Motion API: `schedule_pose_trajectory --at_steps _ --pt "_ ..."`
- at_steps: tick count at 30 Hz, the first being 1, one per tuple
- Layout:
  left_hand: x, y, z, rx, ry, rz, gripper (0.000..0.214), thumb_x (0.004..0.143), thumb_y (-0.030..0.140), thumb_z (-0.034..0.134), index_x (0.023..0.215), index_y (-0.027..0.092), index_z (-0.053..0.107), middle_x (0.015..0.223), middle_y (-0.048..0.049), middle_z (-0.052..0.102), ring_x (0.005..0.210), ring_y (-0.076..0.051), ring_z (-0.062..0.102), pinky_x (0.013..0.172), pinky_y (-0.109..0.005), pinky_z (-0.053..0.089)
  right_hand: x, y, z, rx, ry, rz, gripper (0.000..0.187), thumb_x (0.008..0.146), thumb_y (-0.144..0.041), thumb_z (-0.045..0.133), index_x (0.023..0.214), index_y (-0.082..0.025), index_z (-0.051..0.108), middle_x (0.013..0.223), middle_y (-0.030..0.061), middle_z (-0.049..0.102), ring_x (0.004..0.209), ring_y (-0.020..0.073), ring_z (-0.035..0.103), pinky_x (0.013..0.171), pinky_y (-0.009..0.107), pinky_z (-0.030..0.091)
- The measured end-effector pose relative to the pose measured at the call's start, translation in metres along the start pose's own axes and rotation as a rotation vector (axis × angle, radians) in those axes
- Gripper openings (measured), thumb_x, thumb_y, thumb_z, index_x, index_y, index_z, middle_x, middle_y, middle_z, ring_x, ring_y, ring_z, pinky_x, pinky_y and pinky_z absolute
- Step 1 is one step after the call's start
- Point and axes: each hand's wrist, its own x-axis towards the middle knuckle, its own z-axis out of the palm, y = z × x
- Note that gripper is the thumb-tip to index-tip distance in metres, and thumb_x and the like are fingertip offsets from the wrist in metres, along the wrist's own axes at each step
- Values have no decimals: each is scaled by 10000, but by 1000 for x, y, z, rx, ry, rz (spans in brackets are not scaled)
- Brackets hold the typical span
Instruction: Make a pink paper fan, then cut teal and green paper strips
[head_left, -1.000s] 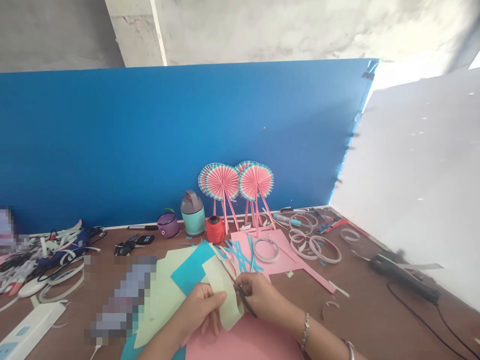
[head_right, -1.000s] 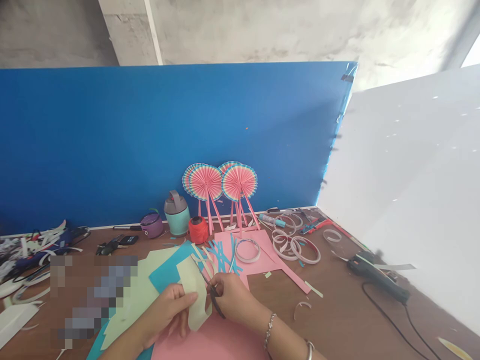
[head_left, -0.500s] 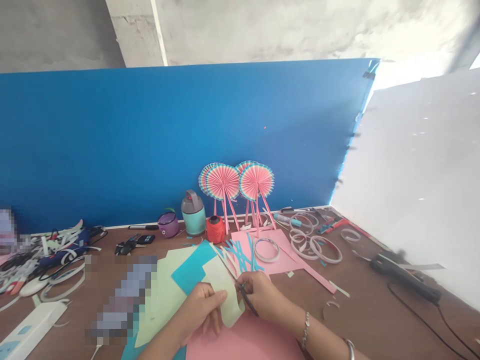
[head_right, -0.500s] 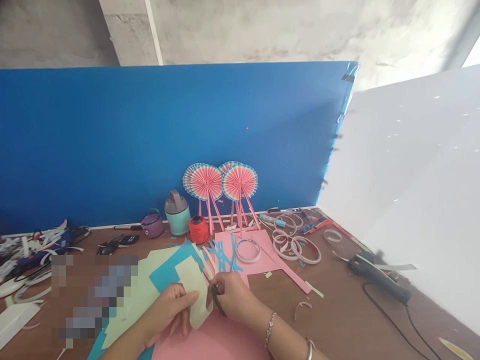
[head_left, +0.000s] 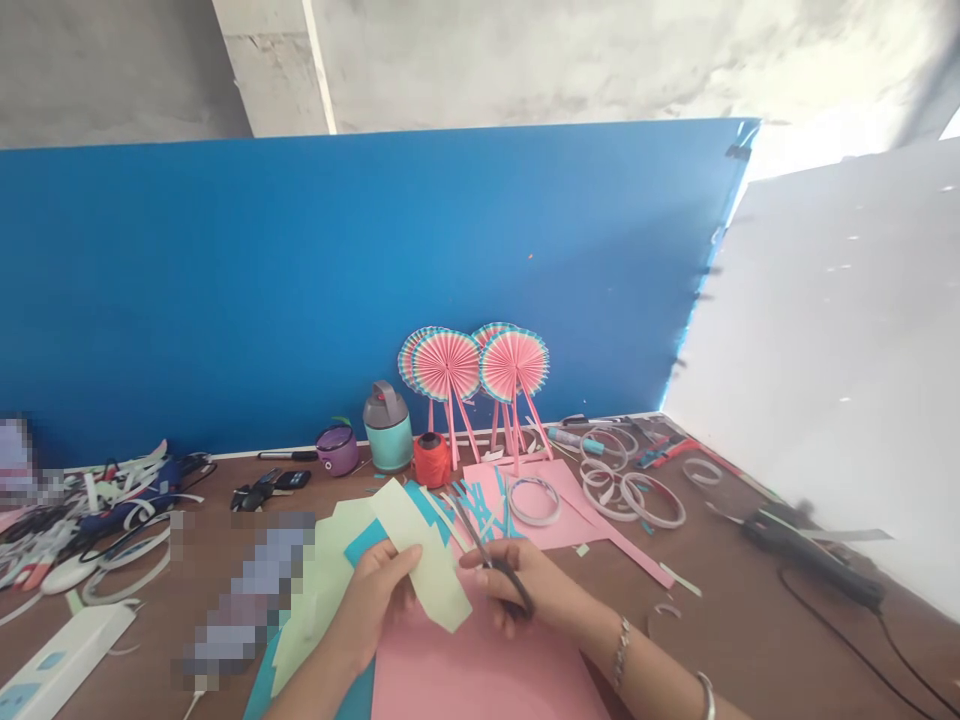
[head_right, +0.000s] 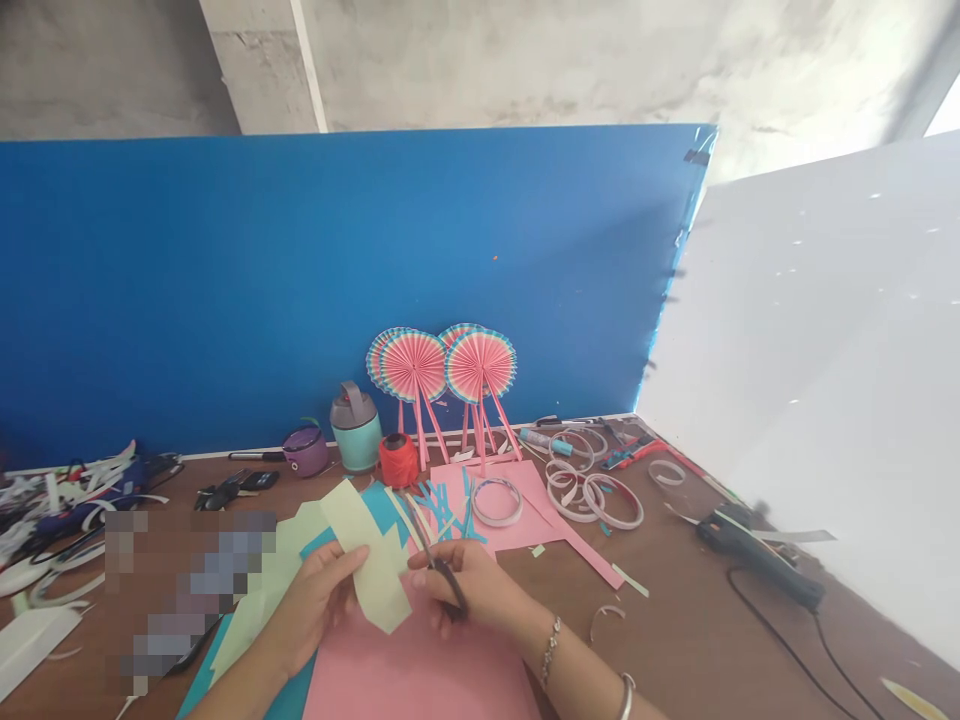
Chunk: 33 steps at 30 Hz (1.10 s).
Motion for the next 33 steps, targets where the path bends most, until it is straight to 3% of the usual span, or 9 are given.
schedule_pose_trajectory --at_steps 4,8,11,17,20,24,33 --pt "-5 2 7 115 13 24 312 666 454 670 612 175 542 403 48 510 360 -72 406 381 -196 261 1 9 7 -117 17 -1 130 634 -253 620 670 -146 554 421 -73 473 339 59 441 337 145 309" --pt "-10 4 9 166 -74 2 289 653 432 680 638 179 540 421 51 527 401 -83 438 436 -202 311 4 15 7 -143 73 -26 34 623 -177 537 649 -163 519 395 -89 438 317 55 398 330 148 322" --pt "-9 3 9 262 -87 0 277 670 422 659 633 167 560 400 45 519 407 -88 426 452 -209 302 5 15 4 -151 94 -37 44 610 -171 508 653 -165 515 381 -93 419 313 57 393 326 146 315" --pt "-2 6 -3 214 149 125 318 690 457 625 575 167 562 418 42 482 426 -94 386 457 -224 299 1 16 2 -245 59 -48 81 588 -153 513 646 -143 569 439 -65 465 366 56 422 357 146 326" --pt "-1 11 -9 186 211 159 325 724 457 597 571 174 552 434 40 481 438 -95 375 462 -226 299 0 17 2 -256 27 -46 146 614 -178 548 739 -135 611 483 -55 494 391 57 428 365 148 321" --pt "-3 15 -12 177 231 196 323 755 452 571 580 181 544 444 40 480 450 -99 363 471 -226 301 1 19 2 -218 30 -36 195 647 -217 586 825 -138 595 511 -52 501 406 61 428 365 150 313" --pt "-5 16 -8 229 220 205 325 732 447 578 554 180 530 430 40 459 452 -103 382 466 -227 297 -1 15 4 -225 -4 -31 177 641 -208 619 795 -121 606 531 -39 520 436 65 431 388 154 315"
